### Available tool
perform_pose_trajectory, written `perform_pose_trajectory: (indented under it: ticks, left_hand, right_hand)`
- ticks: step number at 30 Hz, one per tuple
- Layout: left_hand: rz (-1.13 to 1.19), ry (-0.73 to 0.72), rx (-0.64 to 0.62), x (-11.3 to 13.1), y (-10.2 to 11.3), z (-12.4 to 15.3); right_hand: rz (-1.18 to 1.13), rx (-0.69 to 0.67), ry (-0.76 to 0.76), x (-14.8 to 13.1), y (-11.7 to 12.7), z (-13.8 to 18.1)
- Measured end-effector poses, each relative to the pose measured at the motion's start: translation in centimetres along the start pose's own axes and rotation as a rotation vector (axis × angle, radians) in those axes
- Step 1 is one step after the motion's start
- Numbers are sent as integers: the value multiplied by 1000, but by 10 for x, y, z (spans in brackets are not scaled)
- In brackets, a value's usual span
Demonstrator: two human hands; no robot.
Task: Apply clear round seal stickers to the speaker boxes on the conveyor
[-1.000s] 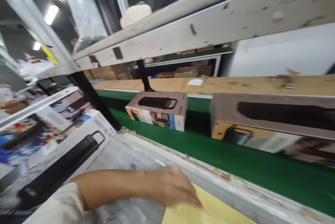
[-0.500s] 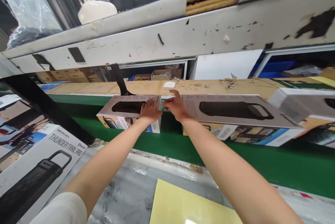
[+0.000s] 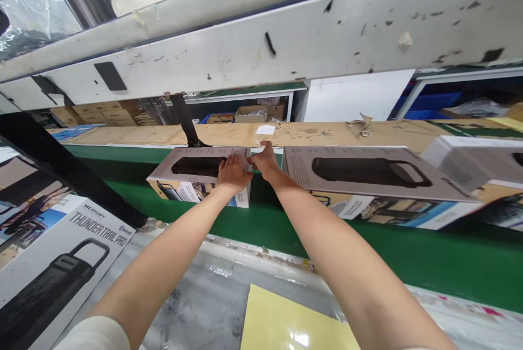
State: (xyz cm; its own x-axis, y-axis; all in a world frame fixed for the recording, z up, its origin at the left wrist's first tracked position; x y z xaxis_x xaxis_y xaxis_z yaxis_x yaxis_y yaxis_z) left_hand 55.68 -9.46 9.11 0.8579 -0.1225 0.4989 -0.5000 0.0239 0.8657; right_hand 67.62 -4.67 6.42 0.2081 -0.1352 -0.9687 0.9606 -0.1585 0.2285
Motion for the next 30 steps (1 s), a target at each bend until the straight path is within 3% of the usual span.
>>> perform_pose_trajectory:
  ticks: [15, 22, 30]
  left_hand:
    - [5, 1, 16, -11, 6, -2]
    - [13, 4, 50, -13, 11, -2]
    - [30, 7, 49, -21, 13, -3]
  right_hand:
    - [123, 55, 92, -3, 2, -15]
    - [14, -77, 184, -21, -6, -12]
    - [158, -121, 179, -24, -27, -20]
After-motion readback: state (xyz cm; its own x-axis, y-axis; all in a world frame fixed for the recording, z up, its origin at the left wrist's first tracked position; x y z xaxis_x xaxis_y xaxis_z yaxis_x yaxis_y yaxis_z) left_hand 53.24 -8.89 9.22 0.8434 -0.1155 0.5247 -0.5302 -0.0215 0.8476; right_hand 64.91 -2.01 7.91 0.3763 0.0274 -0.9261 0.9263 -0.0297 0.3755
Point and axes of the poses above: each hand's wrist, its own z-axis away from the middle knuckle, its own y-axis out of the back of the hand, x = y × z, the point moved 7 cm from there along -z, towards the middle knuckle, and after that the axes turned 15 degrees about z, right-handed, at the moved point
